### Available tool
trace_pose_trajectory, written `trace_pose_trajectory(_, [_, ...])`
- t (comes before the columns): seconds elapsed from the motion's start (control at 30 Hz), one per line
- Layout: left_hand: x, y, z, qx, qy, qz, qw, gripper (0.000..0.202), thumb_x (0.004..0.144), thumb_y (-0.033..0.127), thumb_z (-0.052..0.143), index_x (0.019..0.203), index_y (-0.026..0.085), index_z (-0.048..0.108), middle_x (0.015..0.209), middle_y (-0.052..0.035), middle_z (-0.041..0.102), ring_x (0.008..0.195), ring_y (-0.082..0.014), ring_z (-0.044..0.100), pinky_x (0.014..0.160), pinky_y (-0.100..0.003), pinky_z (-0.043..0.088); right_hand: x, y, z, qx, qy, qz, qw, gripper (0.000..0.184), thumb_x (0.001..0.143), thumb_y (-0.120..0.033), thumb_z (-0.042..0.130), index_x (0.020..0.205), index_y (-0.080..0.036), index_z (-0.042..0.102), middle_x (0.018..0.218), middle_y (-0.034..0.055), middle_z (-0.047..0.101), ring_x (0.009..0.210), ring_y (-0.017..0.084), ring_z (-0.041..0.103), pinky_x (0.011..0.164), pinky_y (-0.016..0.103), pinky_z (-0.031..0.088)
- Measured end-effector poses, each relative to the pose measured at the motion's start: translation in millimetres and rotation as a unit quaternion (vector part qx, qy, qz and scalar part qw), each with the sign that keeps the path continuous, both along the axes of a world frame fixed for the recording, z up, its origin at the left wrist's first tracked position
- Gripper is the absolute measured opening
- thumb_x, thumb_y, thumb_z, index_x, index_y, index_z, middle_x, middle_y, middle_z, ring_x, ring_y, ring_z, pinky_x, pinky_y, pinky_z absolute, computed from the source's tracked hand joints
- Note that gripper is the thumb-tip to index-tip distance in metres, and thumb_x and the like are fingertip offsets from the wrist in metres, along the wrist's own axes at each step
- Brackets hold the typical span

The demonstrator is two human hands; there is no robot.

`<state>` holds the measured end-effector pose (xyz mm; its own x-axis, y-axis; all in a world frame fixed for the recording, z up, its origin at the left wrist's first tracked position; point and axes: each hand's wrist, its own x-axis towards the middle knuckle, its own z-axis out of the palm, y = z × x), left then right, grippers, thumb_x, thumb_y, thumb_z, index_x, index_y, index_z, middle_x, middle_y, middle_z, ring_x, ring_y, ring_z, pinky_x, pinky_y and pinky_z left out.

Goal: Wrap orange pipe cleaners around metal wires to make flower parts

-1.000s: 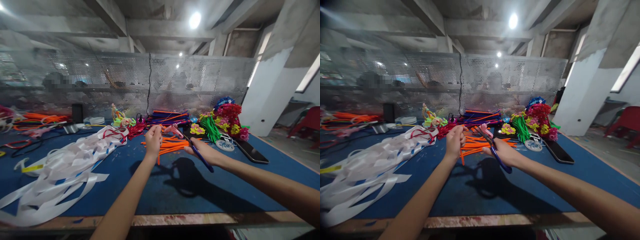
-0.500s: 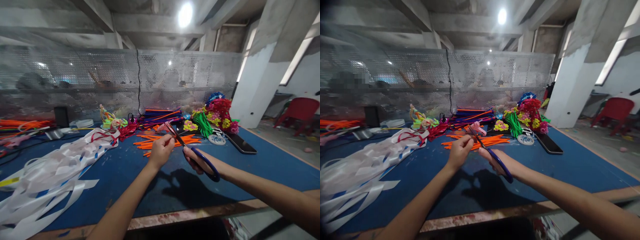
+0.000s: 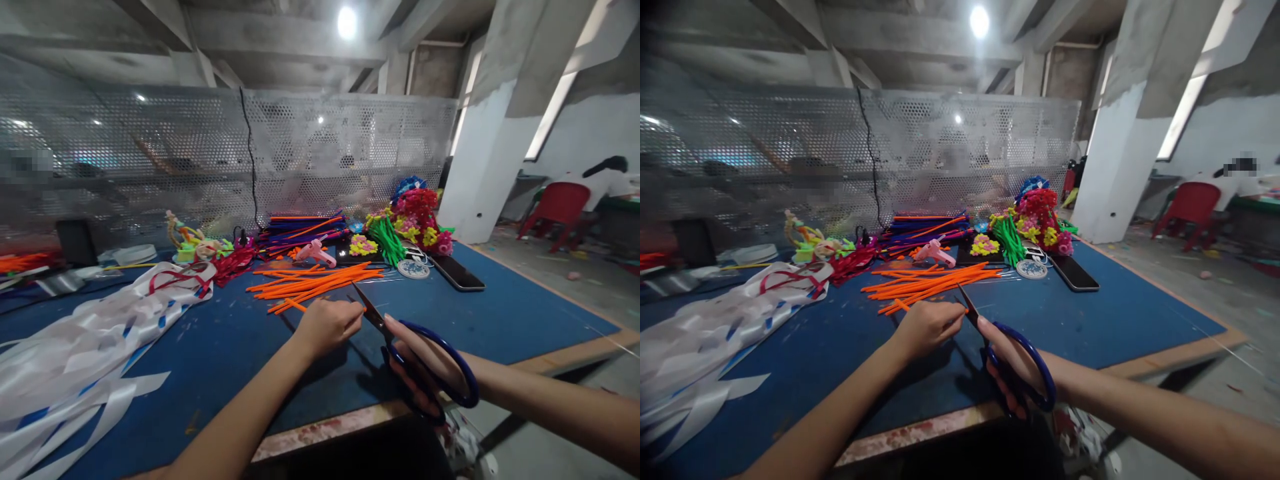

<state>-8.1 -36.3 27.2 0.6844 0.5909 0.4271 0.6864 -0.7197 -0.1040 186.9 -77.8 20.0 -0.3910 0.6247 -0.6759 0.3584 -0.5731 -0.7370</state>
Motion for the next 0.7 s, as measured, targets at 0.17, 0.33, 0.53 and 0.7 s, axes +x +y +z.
trace_pose_trajectory(0.17, [2, -1, 1.8, 0.004, 0.032, 0.008, 0.999, 0.016, 0.084, 0.02, 0.044, 0.072, 0.019, 0.054, 0.061, -0.0005, 0.06, 0.055, -0.0132, 0.057, 0.049, -0.022, 0.031, 5, -1, 2.3, -0.037, 0.017, 0.006, 0.999, 0.07, 0.069, -0.083, 0.019, 0.055, -0.018, 0.041, 0.044, -0.0034, 0.04, 0.031, 0.008, 0.039, 0.028, 0.02, 0.033])
trace_pose_trajectory(0.33, [3, -3, 3.6, 0.007, 0.04, 0.017, 0.999, 0.016, 0.085, 0.021, 0.044, 0.072, 0.02, 0.054, 0.061, -0.0003, 0.06, 0.055, -0.0138, 0.058, 0.047, -0.023, 0.031, 6, -1, 12.0, -0.083, 0.066, 0.033, 0.994, 0.073, 0.069, -0.084, 0.012, 0.06, -0.018, 0.043, 0.05, -0.0018, 0.043, 0.035, 0.009, 0.041, 0.032, 0.021, 0.036])
trace_pose_trajectory(0.53, [3, -3, 4.0, 0.023, 0.051, 0.02, 0.998, 0.015, 0.085, 0.022, 0.044, 0.073, 0.02, 0.054, 0.062, -0.0004, 0.061, 0.056, -0.0146, 0.058, 0.046, -0.024, 0.029, 6, 0, 14.7, -0.119, 0.098, 0.031, 0.988, 0.077, 0.061, -0.089, 0.017, 0.062, -0.017, 0.045, 0.048, -0.0018, 0.043, 0.037, 0.009, 0.041, 0.033, 0.019, 0.035])
trace_pose_trajectory(0.7, [3, -3, 3.3, 0.018, 0.065, 0.028, 0.997, 0.015, 0.085, 0.022, 0.045, 0.074, 0.019, 0.054, 0.063, -0.0011, 0.063, 0.056, -0.015, 0.059, 0.046, -0.024, 0.029, -1, 1, 13.9, -0.115, 0.093, 0.041, 0.988, 0.079, 0.064, -0.086, 0.003, 0.058, -0.018, 0.043, 0.041, -0.0009, 0.041, 0.031, 0.011, 0.042, 0.029, 0.022, 0.038])
